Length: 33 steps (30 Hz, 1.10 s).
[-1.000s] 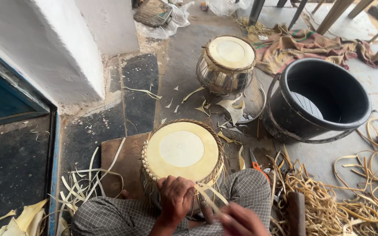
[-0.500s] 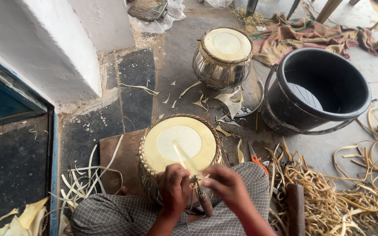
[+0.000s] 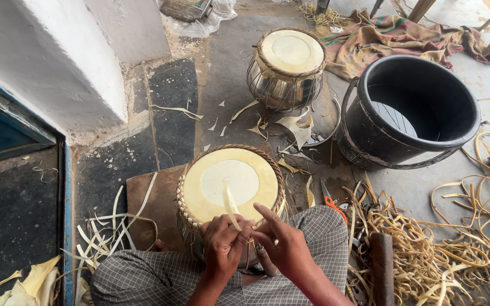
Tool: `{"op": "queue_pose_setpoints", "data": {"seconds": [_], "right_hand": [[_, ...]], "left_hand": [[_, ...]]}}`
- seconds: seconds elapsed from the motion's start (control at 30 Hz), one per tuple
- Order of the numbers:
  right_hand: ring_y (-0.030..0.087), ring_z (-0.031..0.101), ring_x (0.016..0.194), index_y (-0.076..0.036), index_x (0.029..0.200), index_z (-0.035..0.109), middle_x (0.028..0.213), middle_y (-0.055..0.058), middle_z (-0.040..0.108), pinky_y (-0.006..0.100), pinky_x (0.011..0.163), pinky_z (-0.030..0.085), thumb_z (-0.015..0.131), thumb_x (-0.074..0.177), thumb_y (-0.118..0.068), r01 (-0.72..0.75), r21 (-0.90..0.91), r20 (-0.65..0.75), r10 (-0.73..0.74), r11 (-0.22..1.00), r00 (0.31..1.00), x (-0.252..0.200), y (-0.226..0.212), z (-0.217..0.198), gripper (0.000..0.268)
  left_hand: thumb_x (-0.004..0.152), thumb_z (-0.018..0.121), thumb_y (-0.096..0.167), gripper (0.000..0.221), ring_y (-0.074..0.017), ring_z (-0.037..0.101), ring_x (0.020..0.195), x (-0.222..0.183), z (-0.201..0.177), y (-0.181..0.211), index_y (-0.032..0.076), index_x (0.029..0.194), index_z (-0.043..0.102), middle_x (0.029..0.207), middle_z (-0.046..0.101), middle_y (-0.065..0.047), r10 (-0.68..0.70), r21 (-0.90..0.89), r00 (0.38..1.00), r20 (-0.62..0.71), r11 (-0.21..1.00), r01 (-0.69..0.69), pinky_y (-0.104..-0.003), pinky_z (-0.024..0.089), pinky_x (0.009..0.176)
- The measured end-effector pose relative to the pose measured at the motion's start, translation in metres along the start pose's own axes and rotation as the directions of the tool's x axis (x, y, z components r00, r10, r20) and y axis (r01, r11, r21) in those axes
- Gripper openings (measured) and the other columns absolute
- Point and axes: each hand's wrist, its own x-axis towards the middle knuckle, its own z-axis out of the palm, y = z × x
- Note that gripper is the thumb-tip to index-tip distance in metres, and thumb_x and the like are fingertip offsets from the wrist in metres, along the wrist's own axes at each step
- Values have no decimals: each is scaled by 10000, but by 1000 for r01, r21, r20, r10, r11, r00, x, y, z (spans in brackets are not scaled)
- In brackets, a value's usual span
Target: The person weaves leather strips through the rim of a drum using a pointed hand tool to tighten and secure the drum head.
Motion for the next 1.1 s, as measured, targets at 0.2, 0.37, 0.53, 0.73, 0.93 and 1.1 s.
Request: {"op": "queue_pose_setpoints", "data": {"seconds": [0.2,0.37,0.53,0.73,0.93,1.1], "right_hand": [[224,759,809,-85,1492,480,940,97,784,350,688,616,752,883,-40,136,-87,-16,-138,987,990,-10,6,1,668],[138,727,696,-64,1510,420,798,56,742,296,638,582,705,892,-33,-12,103,33,8,995,999,-3,-6,-1,681],[98,669,603,-44,1487,413,742,39,703,265,561,533,694,862,-13,-55,126,7,54,990,998,2,-7,-1,686],[96,666,613,-36,1460,479,724,44,686,266,577,553,637,858,16,-63,154,21,61,986,998,1,-11,2,625],[118,703,656,-73,1228,670,868,53,729,277,615,584,663,901,-9,119,-25,33,-118,993,992,-44,-8,-9,333],[303,695,886,-72,1172,618,1012,138,703,403,736,565,765,836,-150,54,-364,59,-35,930,998,-71,15,4,375]], "left_hand": [[888,731,302,182,-200,654,895,-9,-1,-7,188,1001,817,966,730,-8,100,46,994,41,994,-102,-371,369,833],[861,761,256,154,-178,668,871,-5,0,-4,186,989,811,942,753,24,75,32,997,-7,997,-75,-372,377,834],[854,764,258,125,-167,653,846,-3,-2,-3,190,953,797,919,752,30,100,34,995,-6,994,-99,-369,376,844],[901,734,280,122,-176,663,811,-6,1,-4,168,941,759,921,759,29,123,57,991,-60,991,-120,-368,389,817],[992,628,225,145,-275,656,840,-11,7,-28,97,952,684,901,697,-63,143,139,988,-58,981,-134,-409,425,834],[1015,604,195,105,-228,655,846,-13,-1,-22,98,993,635,963,735,-32,102,31,994,-41,994,-100,-405,396,848]]}}
